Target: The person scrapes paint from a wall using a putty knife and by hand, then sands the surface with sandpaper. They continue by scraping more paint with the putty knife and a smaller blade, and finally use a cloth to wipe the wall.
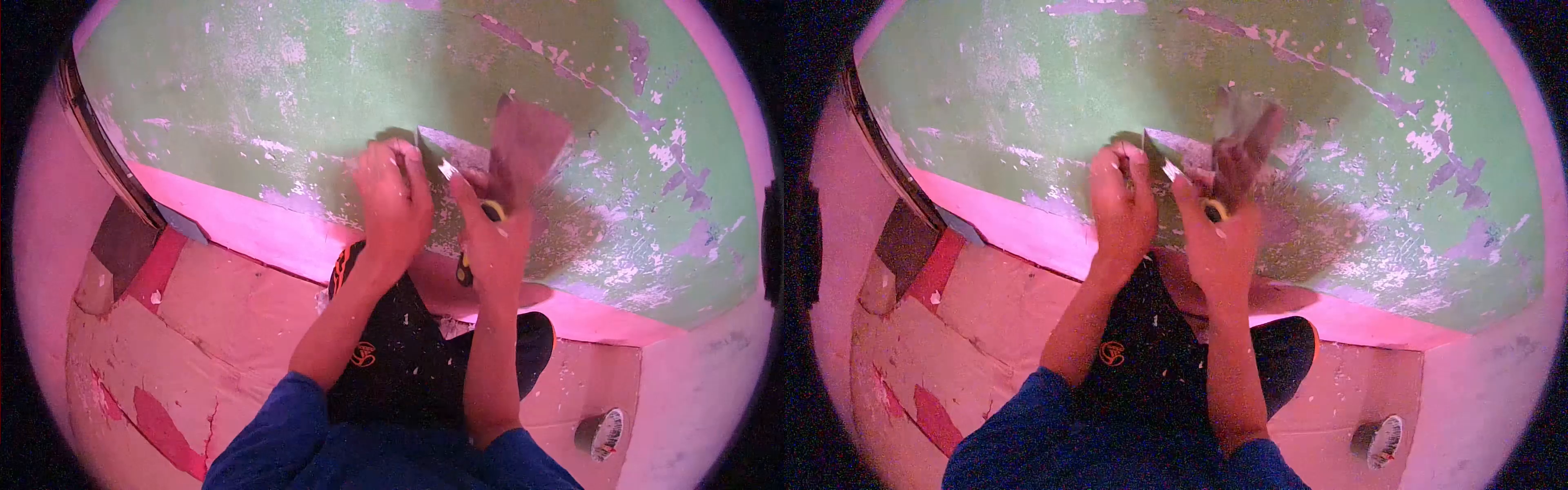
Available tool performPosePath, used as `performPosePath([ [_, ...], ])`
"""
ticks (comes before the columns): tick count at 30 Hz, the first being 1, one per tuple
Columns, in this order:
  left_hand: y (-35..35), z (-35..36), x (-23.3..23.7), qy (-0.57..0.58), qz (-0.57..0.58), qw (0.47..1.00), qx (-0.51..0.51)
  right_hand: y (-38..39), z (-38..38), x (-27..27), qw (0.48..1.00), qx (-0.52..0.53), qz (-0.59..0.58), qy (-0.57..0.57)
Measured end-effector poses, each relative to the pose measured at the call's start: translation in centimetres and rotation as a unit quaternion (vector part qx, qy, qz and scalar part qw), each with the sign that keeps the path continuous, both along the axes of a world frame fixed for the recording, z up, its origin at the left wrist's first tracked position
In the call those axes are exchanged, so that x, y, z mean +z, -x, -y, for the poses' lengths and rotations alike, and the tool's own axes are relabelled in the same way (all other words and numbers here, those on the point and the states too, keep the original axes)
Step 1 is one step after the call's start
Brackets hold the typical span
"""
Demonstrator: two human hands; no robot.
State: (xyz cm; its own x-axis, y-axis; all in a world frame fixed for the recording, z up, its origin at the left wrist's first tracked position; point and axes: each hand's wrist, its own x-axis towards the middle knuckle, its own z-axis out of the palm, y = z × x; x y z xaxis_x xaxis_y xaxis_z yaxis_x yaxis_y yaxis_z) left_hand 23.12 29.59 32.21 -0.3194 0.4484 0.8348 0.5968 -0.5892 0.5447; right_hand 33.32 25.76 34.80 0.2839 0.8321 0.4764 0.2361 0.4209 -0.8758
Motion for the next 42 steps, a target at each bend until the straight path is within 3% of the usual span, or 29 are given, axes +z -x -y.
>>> performPosePath([
  [2, -0.6, 0.5, -0.3, 0.002, 0.025, 0.999, -0.040, 1.0, -0.6, 0.7, 0.998, 0.028, -0.036, -0.034],
  [4, -1.1, 0.8, -0.8, 0.017, 0.067, 0.992, -0.102, 1.7, -0.9, 1.2, 0.998, 0.007, 0.048, -0.045],
  [6, -1.6, 1.3, -1.2, 0.018, 0.075, 0.991, -0.109, 2.2, -0.9, 1.7, 1.000, 0.008, 0.009, -0.019],
  [9, -2.2, 2.5, -1.9, 0.005, 0.070, 0.984, -0.165, 1.8, -1.2, 1.9, 0.998, -0.037, 0.056, 0.019],
  [11, -1.6, 2.8, -2.1, 0.008, 0.077, 0.980, -0.186, 1.4, -1.9, 0.9, 0.999, 0.023, 0.010, 0.045],
  [13, -0.4, 1.7, -2.4, 0.027, 0.181, 0.963, -0.198, 0.8, -1.7, 0.5, 0.999, 0.011, 0.044, 0.024],
  [16, 0.8, 0.4, -0.1, -0.010, 0.209, 0.973, -0.100, 0.0, -0.5, 0.4, 0.996, -0.010, 0.085, -0.018],
  [18, 1.5, -0.4, 0.8, -0.071, 0.066, 0.995, 0.000, -0.6, 0.3, 0.2, 0.995, -0.018, 0.094, -0.040],
  [20, 1.8, -1.3, 0.9, -0.066, 0.105, 0.992, -0.003, -1.2, 0.7, -0.3, 1.000, 0.002, 0.007, -0.028],
  [22, 2.5, -2.0, 0.7, -0.127, -0.020, 0.989, 0.069, -1.4, 1.2, -0.4, 1.000, -0.014, 0.011, 0.024],
  [23, 2.3, -1.8, 0.7, -0.126, -0.020, 0.990, 0.065, -1.7, 1.4, -0.4, 0.996, -0.032, 0.013, 0.078],
  [26, 1.4, -1.1, 0.5, -0.093, -0.002, 0.995, 0.025, -1.9, 0.5, -1.3, 0.997, -0.016, -0.060, 0.038],
  [29, -0.2, 0.4, -0.8, -0.118, -0.004, 0.993, 0.001, -1.6, 0.5, -0.4, 0.988, 0.031, -0.136, 0.067],
  [32, -1.8, 2.4, -2.1, -0.114, -0.013, 0.993, 0.026, -0.9, 0.6, 0.4, 0.995, 0.008, -0.083, 0.059],
  [36, -2.8, 3.7, -3.5, -0.099, -0.022, 0.994, -0.038, -1.4, -0.3, -0.7, 0.992, 0.080, -0.065, 0.072],
  [39, -2.6, 3.9, -4.0, -0.087, -0.032, 0.992, -0.085, -1.6, 0.8, -1.4, 0.990, 0.065, -0.094, 0.085],
  [41, -1.9, 3.9, -4.1, -0.082, -0.041, 0.988, -0.128, -2.1, 1.7, -2.1, 0.997, -0.017, -0.042, 0.067],
  [42, -1.6, 4.1, -3.9, -0.072, 0.002, 0.975, -0.211, -2.1, 2.2, -2.2, 0.997, -0.019, -0.043, 0.066],
])
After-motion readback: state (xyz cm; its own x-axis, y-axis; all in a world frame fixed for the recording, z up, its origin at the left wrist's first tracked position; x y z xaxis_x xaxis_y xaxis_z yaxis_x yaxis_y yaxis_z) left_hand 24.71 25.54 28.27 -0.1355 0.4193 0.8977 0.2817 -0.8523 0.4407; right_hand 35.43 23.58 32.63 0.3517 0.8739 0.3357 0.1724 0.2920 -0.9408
